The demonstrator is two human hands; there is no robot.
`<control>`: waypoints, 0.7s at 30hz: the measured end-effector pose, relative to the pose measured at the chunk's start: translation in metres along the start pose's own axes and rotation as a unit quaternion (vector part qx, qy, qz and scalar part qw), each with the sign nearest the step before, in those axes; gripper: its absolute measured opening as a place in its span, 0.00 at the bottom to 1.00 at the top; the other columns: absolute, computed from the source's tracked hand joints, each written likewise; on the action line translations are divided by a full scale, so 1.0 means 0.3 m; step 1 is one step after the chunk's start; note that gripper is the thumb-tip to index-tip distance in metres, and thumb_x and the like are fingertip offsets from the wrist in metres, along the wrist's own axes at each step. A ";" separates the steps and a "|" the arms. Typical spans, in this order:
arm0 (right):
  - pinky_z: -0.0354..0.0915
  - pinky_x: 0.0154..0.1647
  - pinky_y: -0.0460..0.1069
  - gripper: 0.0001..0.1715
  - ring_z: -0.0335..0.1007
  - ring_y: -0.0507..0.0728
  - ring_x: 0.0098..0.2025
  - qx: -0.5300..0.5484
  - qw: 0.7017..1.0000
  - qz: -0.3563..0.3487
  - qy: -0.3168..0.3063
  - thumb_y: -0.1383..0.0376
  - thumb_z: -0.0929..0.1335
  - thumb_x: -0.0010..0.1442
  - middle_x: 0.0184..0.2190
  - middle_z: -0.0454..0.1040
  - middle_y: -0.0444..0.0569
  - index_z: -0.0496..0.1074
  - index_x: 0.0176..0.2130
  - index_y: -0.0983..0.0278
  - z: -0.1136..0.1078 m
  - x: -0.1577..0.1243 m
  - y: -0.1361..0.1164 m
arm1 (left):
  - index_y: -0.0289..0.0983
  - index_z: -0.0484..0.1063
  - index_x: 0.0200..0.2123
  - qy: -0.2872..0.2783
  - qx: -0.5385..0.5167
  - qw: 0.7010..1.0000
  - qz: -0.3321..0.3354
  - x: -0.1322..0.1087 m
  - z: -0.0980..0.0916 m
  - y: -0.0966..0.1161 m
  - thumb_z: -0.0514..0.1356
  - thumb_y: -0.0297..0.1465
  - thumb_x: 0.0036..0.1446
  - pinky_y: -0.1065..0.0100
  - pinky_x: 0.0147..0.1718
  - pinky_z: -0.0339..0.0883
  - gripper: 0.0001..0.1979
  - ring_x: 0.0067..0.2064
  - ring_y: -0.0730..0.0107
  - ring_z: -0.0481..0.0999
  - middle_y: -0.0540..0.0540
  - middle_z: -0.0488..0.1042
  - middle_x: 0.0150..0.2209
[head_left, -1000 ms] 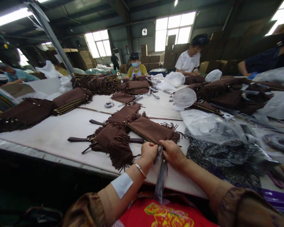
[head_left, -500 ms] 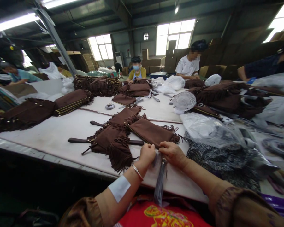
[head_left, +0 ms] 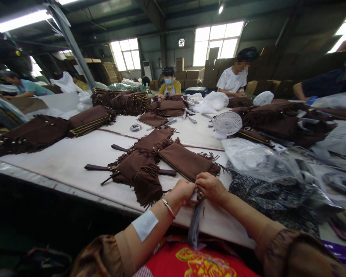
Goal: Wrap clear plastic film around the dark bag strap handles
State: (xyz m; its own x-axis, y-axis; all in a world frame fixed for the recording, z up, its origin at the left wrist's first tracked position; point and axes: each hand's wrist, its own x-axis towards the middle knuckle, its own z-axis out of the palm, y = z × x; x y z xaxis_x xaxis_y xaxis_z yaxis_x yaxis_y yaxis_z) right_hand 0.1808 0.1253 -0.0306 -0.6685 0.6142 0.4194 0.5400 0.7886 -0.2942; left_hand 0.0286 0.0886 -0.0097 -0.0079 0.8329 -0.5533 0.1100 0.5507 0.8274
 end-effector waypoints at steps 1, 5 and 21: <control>0.65 0.44 0.50 0.07 0.67 0.55 0.41 -0.003 1.000 0.002 -0.008 0.69 0.67 0.59 0.38 0.74 0.50 0.76 0.33 0.62 -0.006 0.002 -0.004 | 0.34 0.70 0.27 0.010 0.017 1.000 0.017 -0.001 -0.009 -0.005 0.59 0.25 0.48 0.69 0.22 0.63 0.01 0.21 0.71 0.68 0.50 0.69 0.20; 0.64 0.43 0.49 0.07 0.68 0.55 0.40 -0.016 0.998 0.019 -0.060 0.69 0.68 0.58 0.36 0.74 0.49 0.77 0.32 0.61 -0.031 0.022 -0.027 | 0.35 0.70 0.25 0.046 0.115 0.983 0.138 -0.009 -0.052 -0.034 0.61 0.25 0.47 0.71 0.28 0.59 0.01 0.28 0.70 0.68 0.49 0.71 0.24; 0.63 0.40 0.46 0.13 0.70 0.52 0.38 0.024 0.994 0.031 -0.102 0.71 0.68 0.55 0.36 0.73 0.45 0.77 0.39 0.58 -0.049 0.084 -0.028 | 0.38 0.74 0.35 0.085 0.382 0.856 0.337 -0.023 -0.089 -0.100 0.51 0.38 0.62 0.66 0.34 0.62 0.15 0.34 0.60 0.75 0.39 0.77 0.34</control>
State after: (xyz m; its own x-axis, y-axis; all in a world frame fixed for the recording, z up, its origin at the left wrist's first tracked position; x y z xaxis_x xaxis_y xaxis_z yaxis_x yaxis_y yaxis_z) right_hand 0.1669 0.1336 -0.0051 -0.7278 0.6504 0.2175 0.5612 0.7471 -0.3562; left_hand -0.0012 0.0676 -0.0282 0.1752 0.9792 0.1018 0.7640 -0.2005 0.6133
